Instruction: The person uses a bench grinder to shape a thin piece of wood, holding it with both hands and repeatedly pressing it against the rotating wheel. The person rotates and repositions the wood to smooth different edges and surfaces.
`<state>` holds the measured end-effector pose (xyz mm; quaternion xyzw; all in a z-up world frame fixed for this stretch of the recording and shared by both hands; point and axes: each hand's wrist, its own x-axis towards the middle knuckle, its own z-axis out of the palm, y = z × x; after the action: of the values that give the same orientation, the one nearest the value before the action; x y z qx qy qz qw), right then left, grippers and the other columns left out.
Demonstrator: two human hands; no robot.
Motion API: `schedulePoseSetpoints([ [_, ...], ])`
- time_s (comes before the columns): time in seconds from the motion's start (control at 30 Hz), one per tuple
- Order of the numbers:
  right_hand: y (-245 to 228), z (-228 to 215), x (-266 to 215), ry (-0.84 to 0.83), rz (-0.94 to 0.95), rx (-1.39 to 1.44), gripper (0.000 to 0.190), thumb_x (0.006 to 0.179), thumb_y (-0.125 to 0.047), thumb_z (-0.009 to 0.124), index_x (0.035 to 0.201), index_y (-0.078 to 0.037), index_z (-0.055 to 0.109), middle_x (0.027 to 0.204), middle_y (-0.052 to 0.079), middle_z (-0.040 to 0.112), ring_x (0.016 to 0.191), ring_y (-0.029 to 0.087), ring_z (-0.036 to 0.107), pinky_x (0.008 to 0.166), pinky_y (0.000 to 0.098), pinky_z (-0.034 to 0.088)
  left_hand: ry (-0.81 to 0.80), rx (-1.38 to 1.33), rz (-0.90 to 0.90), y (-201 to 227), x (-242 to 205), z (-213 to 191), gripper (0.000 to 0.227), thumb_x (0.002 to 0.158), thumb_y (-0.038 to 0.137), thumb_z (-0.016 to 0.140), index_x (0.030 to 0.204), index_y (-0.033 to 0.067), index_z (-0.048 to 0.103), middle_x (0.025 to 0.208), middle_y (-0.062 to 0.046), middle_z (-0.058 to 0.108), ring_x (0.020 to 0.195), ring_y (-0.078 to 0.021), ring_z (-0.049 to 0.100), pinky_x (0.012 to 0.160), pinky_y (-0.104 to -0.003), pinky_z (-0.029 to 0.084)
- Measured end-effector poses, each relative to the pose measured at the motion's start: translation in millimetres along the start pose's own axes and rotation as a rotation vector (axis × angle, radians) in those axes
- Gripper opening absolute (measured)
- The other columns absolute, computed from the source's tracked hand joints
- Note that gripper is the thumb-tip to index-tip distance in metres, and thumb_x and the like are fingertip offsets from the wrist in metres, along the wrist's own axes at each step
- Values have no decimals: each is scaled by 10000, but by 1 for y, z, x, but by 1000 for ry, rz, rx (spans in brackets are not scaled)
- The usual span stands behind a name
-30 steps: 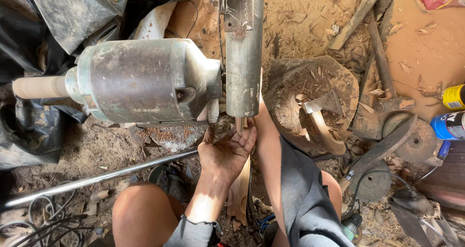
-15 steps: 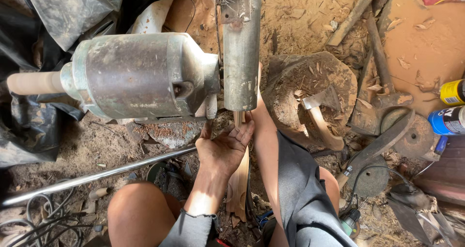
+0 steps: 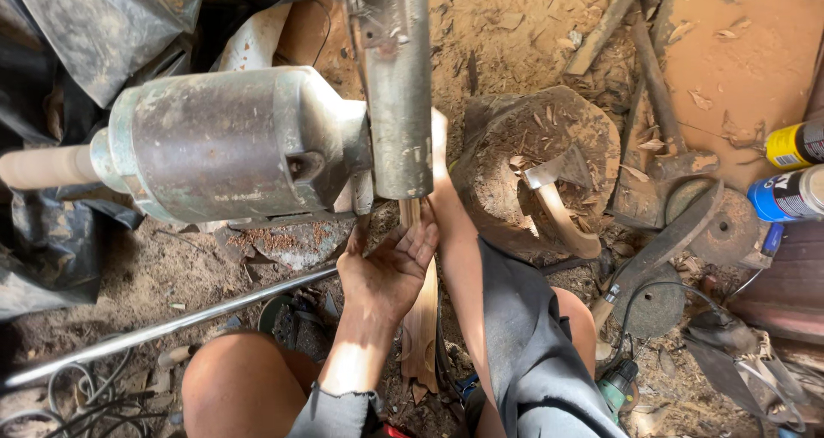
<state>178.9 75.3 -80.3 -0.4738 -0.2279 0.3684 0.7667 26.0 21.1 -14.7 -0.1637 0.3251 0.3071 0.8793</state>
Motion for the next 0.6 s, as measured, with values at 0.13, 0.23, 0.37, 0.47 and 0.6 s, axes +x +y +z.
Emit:
schedulePoseSetpoints([
  [0.13, -7, 1, -2, 20, -22, 17, 339, 1017, -180, 622, 1289, 18, 666, 982, 65, 739, 775, 77, 686, 626, 217, 564, -12, 137, -4, -2, -13, -12, 681, 1047, 459, 360, 1214, -181, 522, 1048, -290, 694, 965, -346, 715, 914, -442, 583],
  [0.23, -7, 4, -11, 29, -7, 24, 339, 1014, -175, 627, 1287, 22, 671, 973, 65, 742, 763, 75, 687, 613, 215, 564, 9, 206, -5, -4, -21, -26, 537, 1056, 406, 429, 1133, -108, 568, 1002, -229, 708, 929, -305, 727, 880, -424, 596],
  [0.37, 4, 2, -26, 50, 33, 40, 338, 1009, -168, 633, 1283, 26, 677, 960, 66, 747, 746, 74, 689, 596, 213, 563, 55, 319, 5, -9, -24, -43, 237, 1041, 253, 548, 1052, 24, 611, 952, -142, 712, 847, -240, 710, 815, -386, 603],
  [0.47, 22, -10, -37, 56, 49, -11, 346, 1000, -191, 634, 1251, 37, 699, 859, 58, 744, 665, 81, 670, 532, 241, 537, 100, 348, -17, -14, -34, -56, 164, 1017, 180, 591, 1081, 42, 651, 916, -105, 700, 789, -193, 686, 766, -352, 600],
  [0.6, 44, -31, -49, 19, -43, -414, 438, 1029, -370, 561, 1160, 4, 746, 729, 35, 724, 548, 94, 632, 475, 301, 508, 159, 379, -2, -23, -52, -69, 149, 1008, 174, 575, 1086, 68, 645, 912, -80, 713, 770, -161, 668, 727, -338, 577],
])
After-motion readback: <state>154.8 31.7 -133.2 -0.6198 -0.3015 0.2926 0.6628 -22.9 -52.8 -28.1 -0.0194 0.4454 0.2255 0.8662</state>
